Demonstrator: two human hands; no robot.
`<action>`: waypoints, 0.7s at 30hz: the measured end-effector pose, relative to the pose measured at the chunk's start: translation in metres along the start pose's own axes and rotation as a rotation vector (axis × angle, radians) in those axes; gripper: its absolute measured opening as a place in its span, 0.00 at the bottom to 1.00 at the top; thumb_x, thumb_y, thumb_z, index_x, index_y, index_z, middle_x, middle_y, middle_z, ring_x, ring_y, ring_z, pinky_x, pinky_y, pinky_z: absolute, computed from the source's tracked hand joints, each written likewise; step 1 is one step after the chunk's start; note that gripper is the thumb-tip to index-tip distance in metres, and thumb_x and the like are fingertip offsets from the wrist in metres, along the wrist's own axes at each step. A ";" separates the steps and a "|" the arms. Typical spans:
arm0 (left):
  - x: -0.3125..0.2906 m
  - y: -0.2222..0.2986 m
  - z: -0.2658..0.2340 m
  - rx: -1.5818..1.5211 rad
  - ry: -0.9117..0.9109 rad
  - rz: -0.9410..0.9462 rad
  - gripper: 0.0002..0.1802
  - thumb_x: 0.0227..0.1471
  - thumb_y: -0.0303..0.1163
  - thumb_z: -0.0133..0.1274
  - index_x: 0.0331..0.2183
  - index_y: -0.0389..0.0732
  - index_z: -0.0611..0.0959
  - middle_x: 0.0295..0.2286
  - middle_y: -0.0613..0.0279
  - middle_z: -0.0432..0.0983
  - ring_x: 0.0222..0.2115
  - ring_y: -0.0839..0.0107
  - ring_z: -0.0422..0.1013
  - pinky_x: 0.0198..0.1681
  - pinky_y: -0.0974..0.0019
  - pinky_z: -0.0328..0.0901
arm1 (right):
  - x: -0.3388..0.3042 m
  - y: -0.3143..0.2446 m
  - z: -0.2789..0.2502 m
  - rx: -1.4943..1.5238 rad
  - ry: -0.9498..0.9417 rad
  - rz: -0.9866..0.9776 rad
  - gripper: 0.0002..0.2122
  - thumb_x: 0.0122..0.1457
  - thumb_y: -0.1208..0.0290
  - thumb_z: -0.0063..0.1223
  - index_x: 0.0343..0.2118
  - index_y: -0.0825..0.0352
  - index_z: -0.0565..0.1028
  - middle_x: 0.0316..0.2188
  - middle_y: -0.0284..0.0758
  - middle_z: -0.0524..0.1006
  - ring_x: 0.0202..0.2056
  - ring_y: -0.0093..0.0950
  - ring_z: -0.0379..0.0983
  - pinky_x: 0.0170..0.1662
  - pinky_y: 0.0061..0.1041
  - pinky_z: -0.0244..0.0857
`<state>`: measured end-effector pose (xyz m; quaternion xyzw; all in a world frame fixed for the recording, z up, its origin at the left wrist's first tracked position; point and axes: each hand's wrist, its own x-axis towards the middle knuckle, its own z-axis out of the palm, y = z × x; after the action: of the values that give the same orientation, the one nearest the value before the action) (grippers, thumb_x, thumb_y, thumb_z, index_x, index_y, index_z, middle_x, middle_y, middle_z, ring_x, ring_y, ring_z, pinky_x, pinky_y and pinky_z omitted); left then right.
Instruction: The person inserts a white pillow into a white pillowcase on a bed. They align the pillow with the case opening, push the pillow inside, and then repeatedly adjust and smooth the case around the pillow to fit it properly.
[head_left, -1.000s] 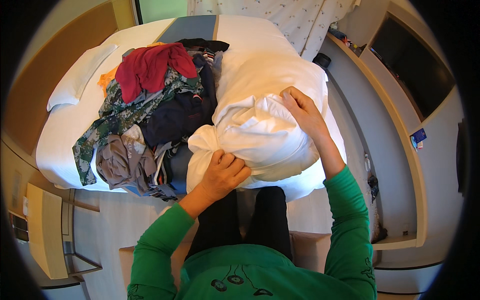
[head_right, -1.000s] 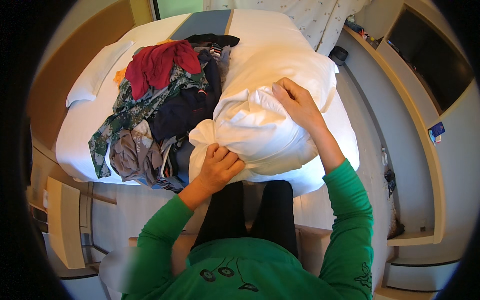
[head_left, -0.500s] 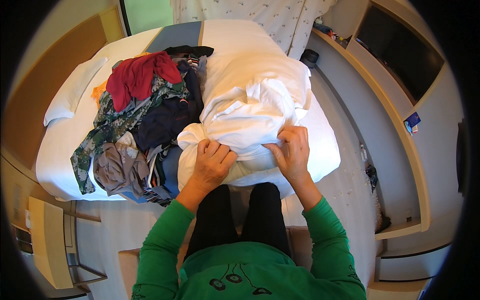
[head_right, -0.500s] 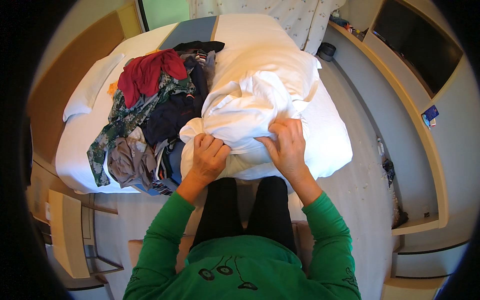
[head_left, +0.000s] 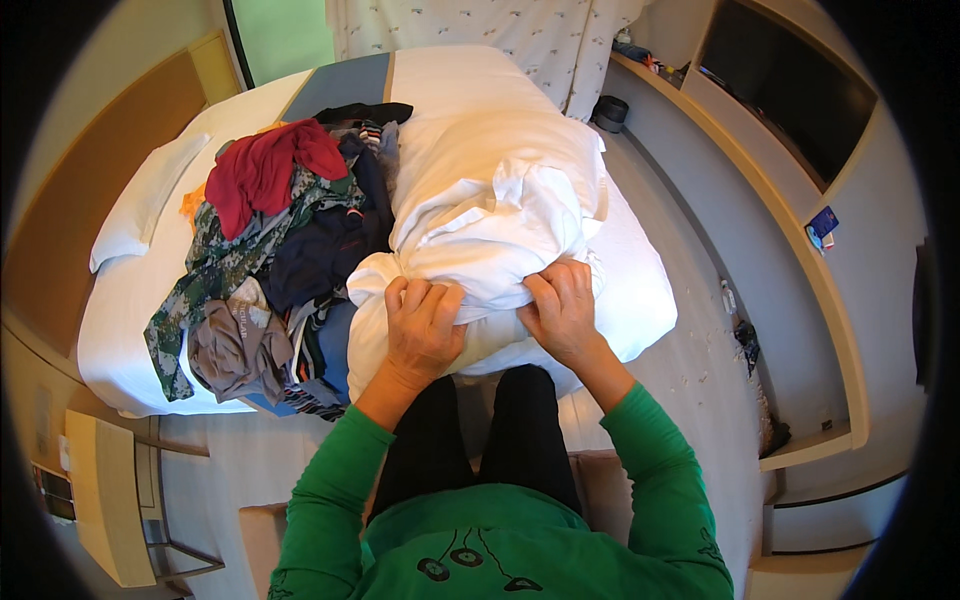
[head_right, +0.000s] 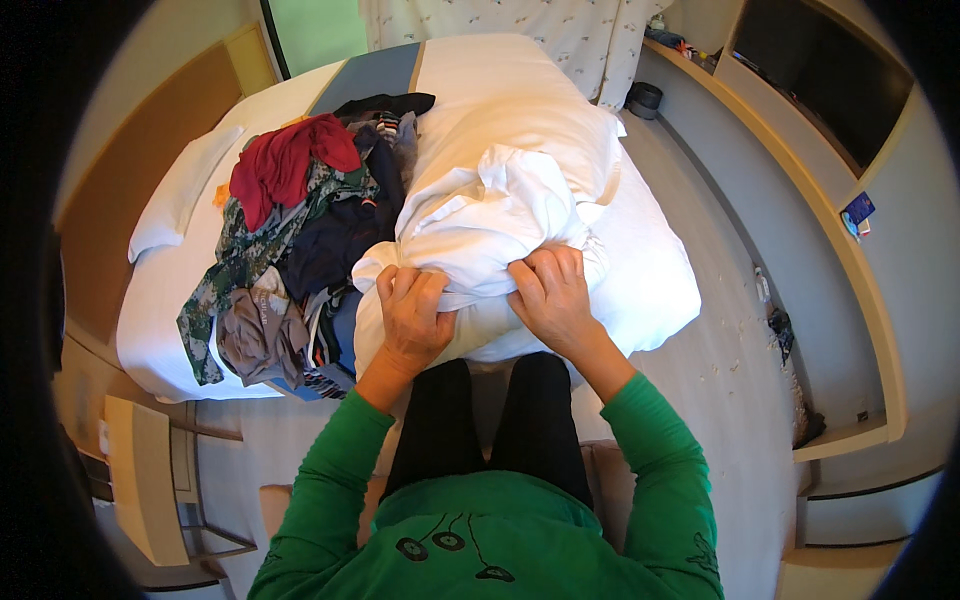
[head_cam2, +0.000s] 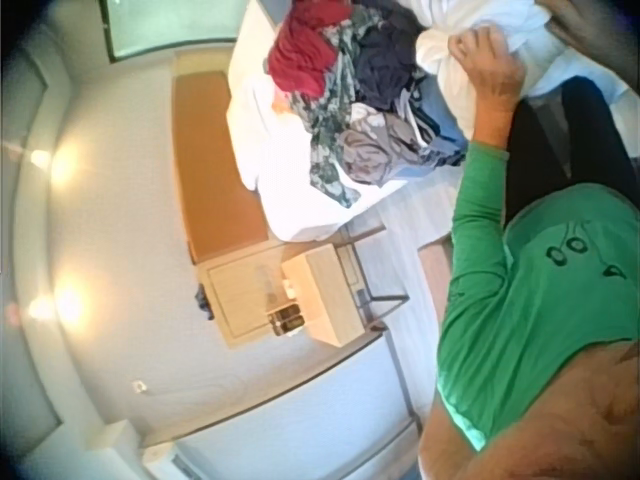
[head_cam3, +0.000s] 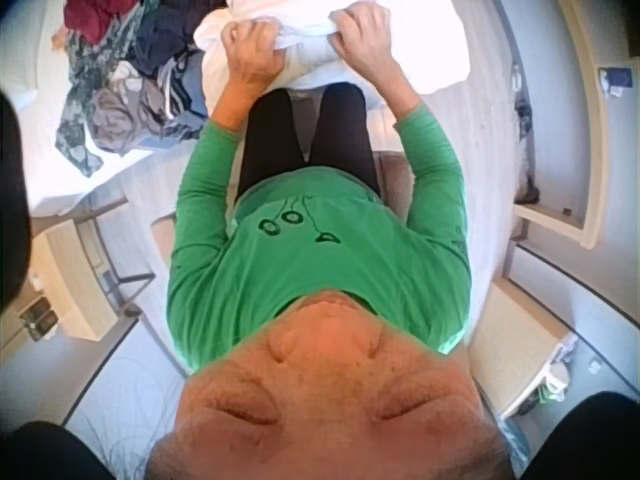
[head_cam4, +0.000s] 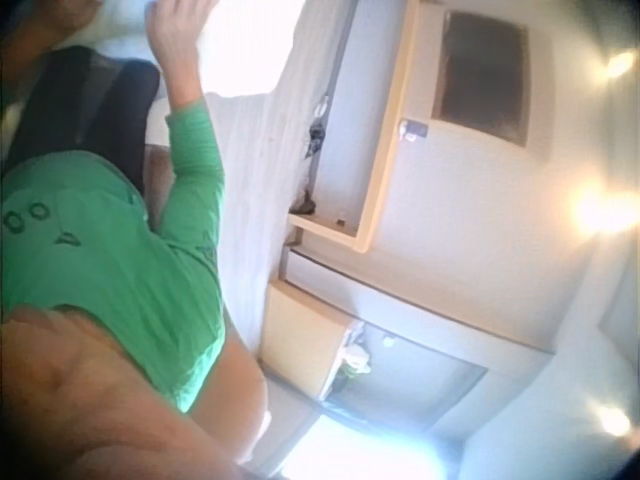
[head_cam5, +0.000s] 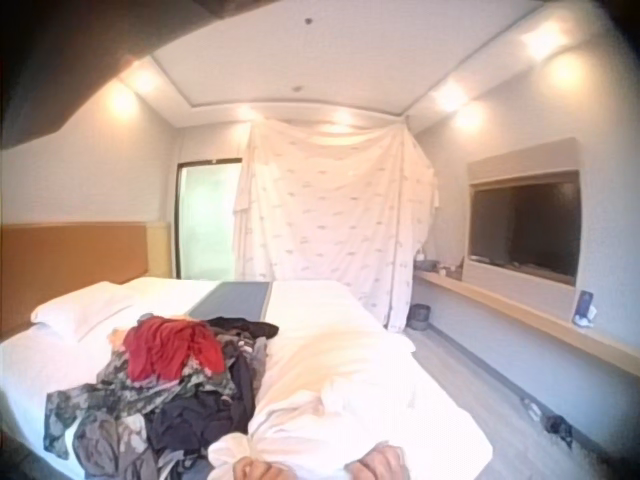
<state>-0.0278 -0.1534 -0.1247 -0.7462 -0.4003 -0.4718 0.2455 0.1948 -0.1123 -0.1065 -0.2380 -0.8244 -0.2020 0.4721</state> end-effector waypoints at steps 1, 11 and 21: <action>0.004 0.004 -0.001 0.006 0.005 0.005 0.14 0.40 0.26 0.60 0.35 0.40 0.81 0.32 0.60 0.74 0.35 0.59 0.69 0.48 0.50 0.60 | 0.000 0.002 0.006 -0.017 0.056 -0.003 0.19 0.45 0.79 0.63 0.43 0.67 0.73 0.34 0.38 0.70 0.37 0.38 0.68 0.43 0.38 0.61; 0.051 0.030 0.014 -0.105 -0.036 -0.014 0.14 0.38 0.27 0.63 0.32 0.39 0.79 0.38 0.58 0.74 0.41 0.58 0.71 0.47 0.55 0.62 | 0.031 0.015 0.038 -0.166 0.536 0.238 0.18 0.51 0.74 0.63 0.45 0.70 0.72 0.28 0.39 0.70 0.30 0.39 0.67 0.33 0.36 0.62; 0.057 0.033 0.051 0.017 0.042 -0.081 0.10 0.44 0.25 0.58 0.34 0.43 0.79 0.25 0.64 0.70 0.26 0.64 0.67 0.36 0.61 0.57 | 0.020 0.019 0.030 -0.058 0.415 0.400 0.12 0.49 0.74 0.65 0.35 0.68 0.75 0.23 0.36 0.70 0.25 0.36 0.67 0.30 0.33 0.62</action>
<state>0.0389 -0.1138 -0.0953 -0.7173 -0.4290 -0.4933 0.2410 0.1765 -0.0761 -0.1017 -0.3631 -0.6408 -0.1727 0.6540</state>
